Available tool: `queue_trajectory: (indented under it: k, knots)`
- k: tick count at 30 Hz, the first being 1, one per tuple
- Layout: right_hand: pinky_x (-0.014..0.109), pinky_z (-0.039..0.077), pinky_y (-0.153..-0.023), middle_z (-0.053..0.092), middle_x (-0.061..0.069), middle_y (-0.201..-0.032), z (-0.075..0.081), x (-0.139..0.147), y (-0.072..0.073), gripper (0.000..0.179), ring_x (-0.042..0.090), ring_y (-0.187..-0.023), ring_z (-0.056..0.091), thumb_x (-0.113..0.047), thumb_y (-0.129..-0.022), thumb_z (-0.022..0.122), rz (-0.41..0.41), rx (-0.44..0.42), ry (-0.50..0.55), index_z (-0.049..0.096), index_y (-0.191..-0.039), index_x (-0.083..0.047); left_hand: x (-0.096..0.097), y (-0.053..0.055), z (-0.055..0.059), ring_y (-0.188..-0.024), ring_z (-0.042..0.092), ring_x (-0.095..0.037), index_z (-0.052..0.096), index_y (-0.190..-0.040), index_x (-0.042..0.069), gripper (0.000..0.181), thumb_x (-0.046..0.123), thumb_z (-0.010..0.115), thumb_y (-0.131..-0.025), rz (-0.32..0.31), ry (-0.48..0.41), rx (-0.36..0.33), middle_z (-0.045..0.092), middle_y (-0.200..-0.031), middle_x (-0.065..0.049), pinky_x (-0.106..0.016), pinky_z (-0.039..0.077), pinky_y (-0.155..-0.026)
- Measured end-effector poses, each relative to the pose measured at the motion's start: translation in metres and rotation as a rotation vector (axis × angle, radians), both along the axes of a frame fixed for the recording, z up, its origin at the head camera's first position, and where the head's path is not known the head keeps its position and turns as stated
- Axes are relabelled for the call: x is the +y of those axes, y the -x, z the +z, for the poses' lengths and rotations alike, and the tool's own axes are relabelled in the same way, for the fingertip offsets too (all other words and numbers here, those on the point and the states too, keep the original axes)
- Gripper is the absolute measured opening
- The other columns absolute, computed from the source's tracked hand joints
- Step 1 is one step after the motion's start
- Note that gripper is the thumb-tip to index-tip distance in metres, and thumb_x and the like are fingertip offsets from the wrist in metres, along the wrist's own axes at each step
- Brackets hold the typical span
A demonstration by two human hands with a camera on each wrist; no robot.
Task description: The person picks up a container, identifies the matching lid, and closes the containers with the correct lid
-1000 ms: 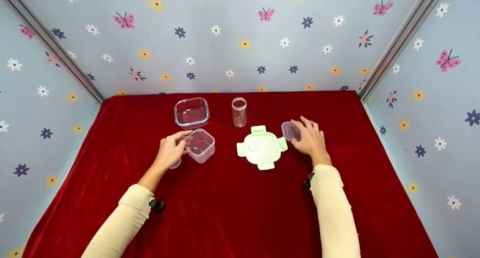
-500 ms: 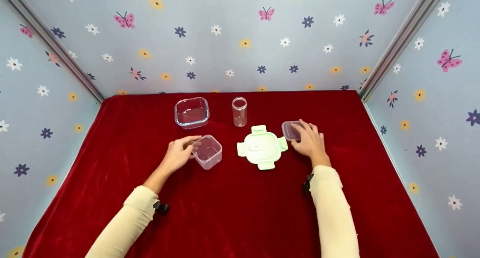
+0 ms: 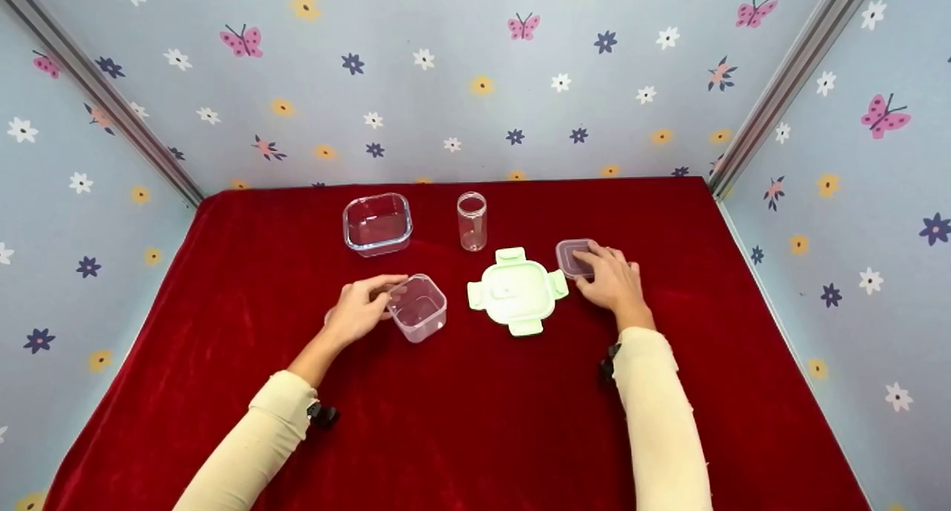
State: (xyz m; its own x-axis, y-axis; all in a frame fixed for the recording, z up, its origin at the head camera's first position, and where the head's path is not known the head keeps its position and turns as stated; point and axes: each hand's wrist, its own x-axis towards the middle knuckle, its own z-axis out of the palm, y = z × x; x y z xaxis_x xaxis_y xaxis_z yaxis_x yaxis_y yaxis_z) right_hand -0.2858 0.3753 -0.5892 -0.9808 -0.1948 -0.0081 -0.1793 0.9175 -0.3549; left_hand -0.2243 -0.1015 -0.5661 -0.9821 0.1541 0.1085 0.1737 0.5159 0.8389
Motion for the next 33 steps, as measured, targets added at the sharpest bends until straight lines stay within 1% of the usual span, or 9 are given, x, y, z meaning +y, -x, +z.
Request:
queue_trajectory:
  k: [3,6,10,13,19,22,26,30,33]
  knots:
    - [0.076,0.044,-0.109,0.042,0.021,-0.181,0.0000,0.0006,0.0000,0.057,0.052,-0.162,0.042,-0.031,-0.108,0.070,0.003,-0.002,-0.003,0.062,-0.162,-0.015,0.0012,-0.0001,-0.0005,-0.109,0.084,-0.027,0.081,-0.138,0.010,0.044,0.000,0.059,-0.101,-0.010,0.007,-0.001,0.087,-0.120,-0.013,-0.036,0.067,-0.091]
    - [0.076,0.044,-0.109,0.044,0.022,-0.179,0.0012,0.0001,0.0008,0.057,0.052,-0.161,0.043,-0.030,-0.107,0.071,0.000,0.003,-0.003,0.063,-0.160,-0.014,0.0019,0.0000,-0.0008,-0.107,0.083,-0.027,0.081,-0.139,0.010,0.044,0.001,0.060,-0.101,-0.029,0.006,-0.009,0.087,-0.122,-0.013,-0.028,0.064,-0.086]
    - [0.075,0.046,-0.107,0.046,0.022,-0.177,0.0021,-0.0008,0.0021,0.056,0.052,-0.158,0.045,-0.030,-0.105,0.073,-0.002,0.012,-0.001,0.065,-0.158,-0.013,0.0022,-0.0002,-0.0018,-0.105,0.084,-0.034,0.080,-0.140,0.010,0.046,0.000,0.058,-0.100,-0.055,-0.015,-0.027,0.087,-0.124,-0.015,-0.020,0.059,-0.079]
    - [0.075,0.046,-0.107,0.047,0.023,-0.177,0.0018,-0.0012,0.0024,0.056,0.053,-0.157,0.046,-0.030,-0.105,0.073,-0.003,0.012,-0.001,0.066,-0.158,-0.013,0.0020,-0.0001,-0.0022,-0.105,0.084,-0.037,0.080,-0.140,0.009,0.046,-0.001,0.058,-0.101,-0.063,-0.031,-0.035,0.086,-0.125,-0.016,-0.017,0.058,-0.077]
    - [0.074,0.046,-0.106,0.050,0.024,-0.173,0.0011,-0.0025,0.0017,0.057,0.053,-0.154,0.048,-0.031,-0.103,0.073,-0.018,0.013,0.013,0.066,-0.157,-0.012,0.0015,-0.0001,-0.0026,-0.101,0.083,-0.034,0.080,-0.140,0.009,0.046,-0.001,0.057,-0.101,-0.067,-0.027,-0.035,0.087,-0.123,-0.016,-0.018,0.058,-0.076]
    - [0.074,0.046,-0.105,0.054,0.027,-0.166,0.0000,-0.0025,0.0019,0.058,0.053,-0.149,0.051,-0.031,-0.101,0.074,-0.027,0.029,0.016,0.067,-0.155,-0.011,0.0013,0.0001,-0.0033,-0.096,0.083,-0.031,0.080,-0.140,0.010,0.046,0.000,0.057,-0.101,-0.069,-0.019,-0.037,0.087,-0.123,-0.015,-0.018,0.057,-0.075]
    - [0.073,0.047,-0.103,0.058,0.027,-0.156,-0.0013,-0.0022,0.0027,0.059,0.051,-0.143,0.054,-0.036,-0.100,0.076,-0.039,0.041,0.019,0.068,-0.153,-0.010,0.0009,0.0001,-0.0037,-0.094,0.083,-0.030,0.080,-0.140,0.010,0.046,0.000,0.057,-0.101,-0.072,-0.008,-0.037,0.087,-0.123,-0.014,-0.017,0.057,-0.074]
    - [0.072,0.046,-0.103,0.058,0.027,-0.153,-0.0022,-0.0023,0.0040,0.060,0.051,-0.141,0.055,-0.039,-0.100,0.078,-0.053,0.044,0.031,0.069,-0.150,-0.009,0.0011,0.0003,-0.0035,-0.104,0.083,-0.028,0.080,-0.140,0.009,0.046,-0.001,0.057,-0.101,-0.071,0.000,-0.015,0.087,-0.123,-0.013,-0.021,0.058,-0.080]
    - [0.073,0.046,-0.106,0.056,0.028,-0.157,-0.0027,-0.0022,0.0050,0.059,0.052,-0.145,0.053,-0.039,-0.100,0.078,-0.060,0.039,0.036,0.069,-0.149,-0.008,0.0014,0.0011,-0.0034,-0.114,0.083,-0.027,0.080,-0.139,0.008,0.045,-0.001,0.057,-0.101,-0.075,-0.002,-0.003,0.087,-0.124,-0.014,-0.029,0.062,-0.088]
